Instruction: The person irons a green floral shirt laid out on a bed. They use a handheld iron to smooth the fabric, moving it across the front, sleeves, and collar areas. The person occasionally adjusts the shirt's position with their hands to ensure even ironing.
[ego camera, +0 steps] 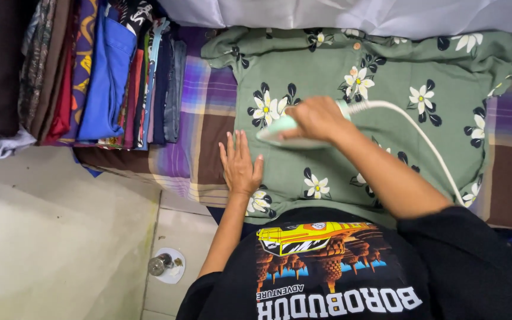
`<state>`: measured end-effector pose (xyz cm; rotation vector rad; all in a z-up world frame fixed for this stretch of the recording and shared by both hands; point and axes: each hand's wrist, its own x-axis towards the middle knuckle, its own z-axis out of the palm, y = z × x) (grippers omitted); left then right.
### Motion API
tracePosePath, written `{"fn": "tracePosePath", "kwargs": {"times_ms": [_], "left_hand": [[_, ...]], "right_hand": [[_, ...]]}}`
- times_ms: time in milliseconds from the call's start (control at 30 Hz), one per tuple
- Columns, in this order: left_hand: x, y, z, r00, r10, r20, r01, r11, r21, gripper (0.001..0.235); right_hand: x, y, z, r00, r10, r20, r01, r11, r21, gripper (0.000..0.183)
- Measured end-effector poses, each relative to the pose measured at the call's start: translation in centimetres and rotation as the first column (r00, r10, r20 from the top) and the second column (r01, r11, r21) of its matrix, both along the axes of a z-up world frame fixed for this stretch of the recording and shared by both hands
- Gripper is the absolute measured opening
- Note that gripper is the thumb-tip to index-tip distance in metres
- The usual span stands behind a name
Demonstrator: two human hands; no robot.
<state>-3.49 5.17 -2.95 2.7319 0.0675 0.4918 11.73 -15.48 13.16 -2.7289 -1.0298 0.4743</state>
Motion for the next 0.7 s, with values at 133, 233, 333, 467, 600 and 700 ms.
{"fn": "tracePosePath", "kwargs": {"times_ms": [133, 233, 333, 467, 600, 700], "left_hand": [[0.2, 0.2, -0.3, 1.0, 0.0, 0.025, 0.002, 0.998, -0.069, 0.075], [0.2, 0.2, -0.3, 0.999, 0.009, 0.037, -0.007, 0.999, -0.048, 0.075], [0.2, 0.0, -0.2, 0.998, 0.015, 0.061, -0.013, 0.999, -0.035, 0.075], [0.3, -0.3, 0.0, 0.996, 0.025, 0.089, -0.023, 1.0, -0.021, 0.075], [0.4, -0.4, -0.1, 0.995, 0.041, 0.091, -0.041, 0.999, -0.008, 0.077], [0.4, -0.5, 0.1, 0.995, 0.046, 0.091, -0.046, 0.999, -0.005, 0.078]], "right_hand": [[-6.4, -3.7, 0.5, 0.994, 0.022, -0.106, -0.03, 0.997, -0.073, 0.053], [-9.6, -6.1, 0.4, 0.995, 0.0, -0.098, -0.011, 0.994, -0.11, 0.049], [-11.7, -7.7, -1.0, 0.995, 0.009, 0.095, -0.004, 0.999, -0.053, 0.047], [-11.8, -7.1, -3.5, 0.936, -0.071, 0.344, 0.052, 0.997, 0.065, 0.046], [-6.8, -3.5, -2.1, 0.911, -0.173, 0.373, 0.129, 0.982, 0.139, 0.051], [-1.2, -0.5, -3.5, 0.875, -0.29, 0.389, 0.24, 0.955, 0.173, 0.061]]}}
